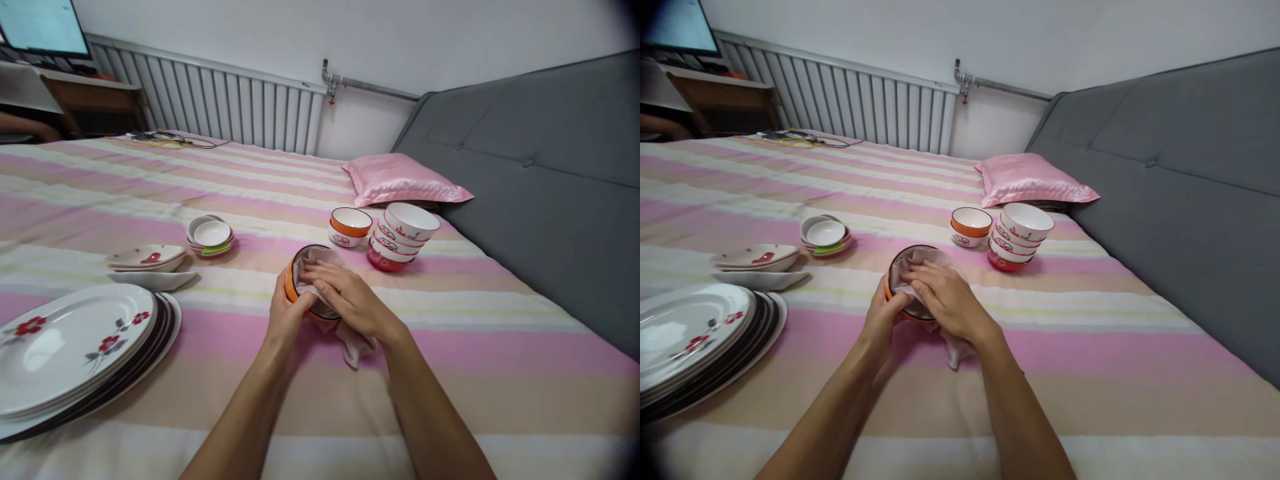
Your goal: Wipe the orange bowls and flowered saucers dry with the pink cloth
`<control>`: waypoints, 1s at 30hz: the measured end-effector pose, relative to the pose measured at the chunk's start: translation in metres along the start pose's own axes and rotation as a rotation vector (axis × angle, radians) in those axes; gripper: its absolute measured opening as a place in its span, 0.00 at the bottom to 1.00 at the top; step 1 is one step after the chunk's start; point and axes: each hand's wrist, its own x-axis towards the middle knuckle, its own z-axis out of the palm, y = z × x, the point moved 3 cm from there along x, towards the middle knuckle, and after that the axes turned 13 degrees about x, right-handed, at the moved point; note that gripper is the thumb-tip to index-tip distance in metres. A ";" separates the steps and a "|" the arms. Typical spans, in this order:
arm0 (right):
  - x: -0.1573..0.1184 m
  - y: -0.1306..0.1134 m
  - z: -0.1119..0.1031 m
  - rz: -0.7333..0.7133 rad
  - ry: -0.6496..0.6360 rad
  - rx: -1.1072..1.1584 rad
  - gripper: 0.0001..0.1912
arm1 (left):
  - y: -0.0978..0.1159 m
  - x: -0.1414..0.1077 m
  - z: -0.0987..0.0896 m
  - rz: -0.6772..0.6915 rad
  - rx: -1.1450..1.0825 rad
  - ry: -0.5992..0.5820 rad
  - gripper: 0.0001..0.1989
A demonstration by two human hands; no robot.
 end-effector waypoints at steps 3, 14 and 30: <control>0.000 0.005 0.010 0.021 -0.045 -0.098 0.20 | -0.001 0.003 -0.002 0.083 0.063 -0.025 0.32; -0.004 0.002 0.016 0.054 -0.119 -0.184 0.19 | 0.001 0.002 -0.005 0.166 0.161 0.082 0.30; -0.011 0.017 -0.017 0.707 0.466 -0.374 0.37 | 0.011 -0.002 -0.009 0.435 0.445 0.252 0.42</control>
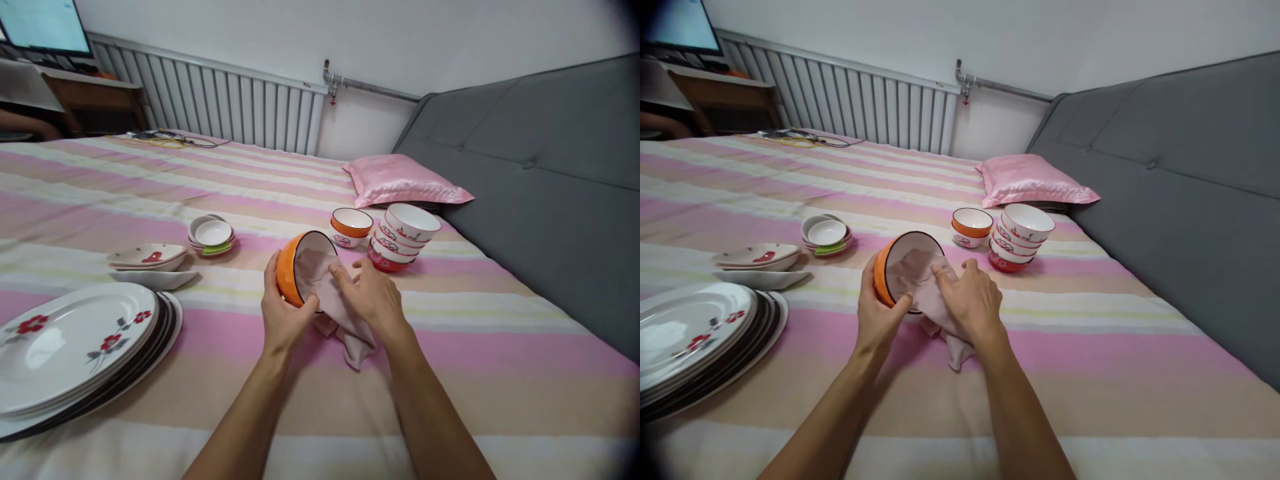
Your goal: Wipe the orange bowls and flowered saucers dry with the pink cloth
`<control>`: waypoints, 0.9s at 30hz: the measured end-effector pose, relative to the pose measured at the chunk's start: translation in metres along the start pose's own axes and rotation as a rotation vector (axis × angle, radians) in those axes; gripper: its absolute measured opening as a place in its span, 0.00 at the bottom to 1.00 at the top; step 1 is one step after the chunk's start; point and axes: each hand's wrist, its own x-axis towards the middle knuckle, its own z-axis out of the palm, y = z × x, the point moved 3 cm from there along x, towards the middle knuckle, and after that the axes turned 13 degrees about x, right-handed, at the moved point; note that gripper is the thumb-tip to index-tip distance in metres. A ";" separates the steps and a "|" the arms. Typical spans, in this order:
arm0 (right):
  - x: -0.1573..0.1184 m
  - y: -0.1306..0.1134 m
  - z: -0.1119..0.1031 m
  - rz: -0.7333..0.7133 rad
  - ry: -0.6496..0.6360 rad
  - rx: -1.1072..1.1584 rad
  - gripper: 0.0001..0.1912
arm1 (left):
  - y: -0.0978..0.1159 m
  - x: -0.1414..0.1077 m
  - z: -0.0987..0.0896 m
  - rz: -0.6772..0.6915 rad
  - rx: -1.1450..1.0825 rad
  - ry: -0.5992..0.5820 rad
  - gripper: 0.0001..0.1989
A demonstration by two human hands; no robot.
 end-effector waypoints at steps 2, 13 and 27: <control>-0.002 -0.001 0.004 0.025 -0.056 -0.088 0.38 | 0.002 -0.001 -0.001 0.017 0.006 0.013 0.43; 0.004 0.006 0.031 -0.097 -0.302 0.347 0.23 | 0.002 -0.003 0.003 0.076 -0.081 -0.006 0.38; 0.021 0.016 0.015 -0.241 -0.027 0.401 0.23 | 0.008 -0.003 0.006 0.133 -0.145 -0.173 0.44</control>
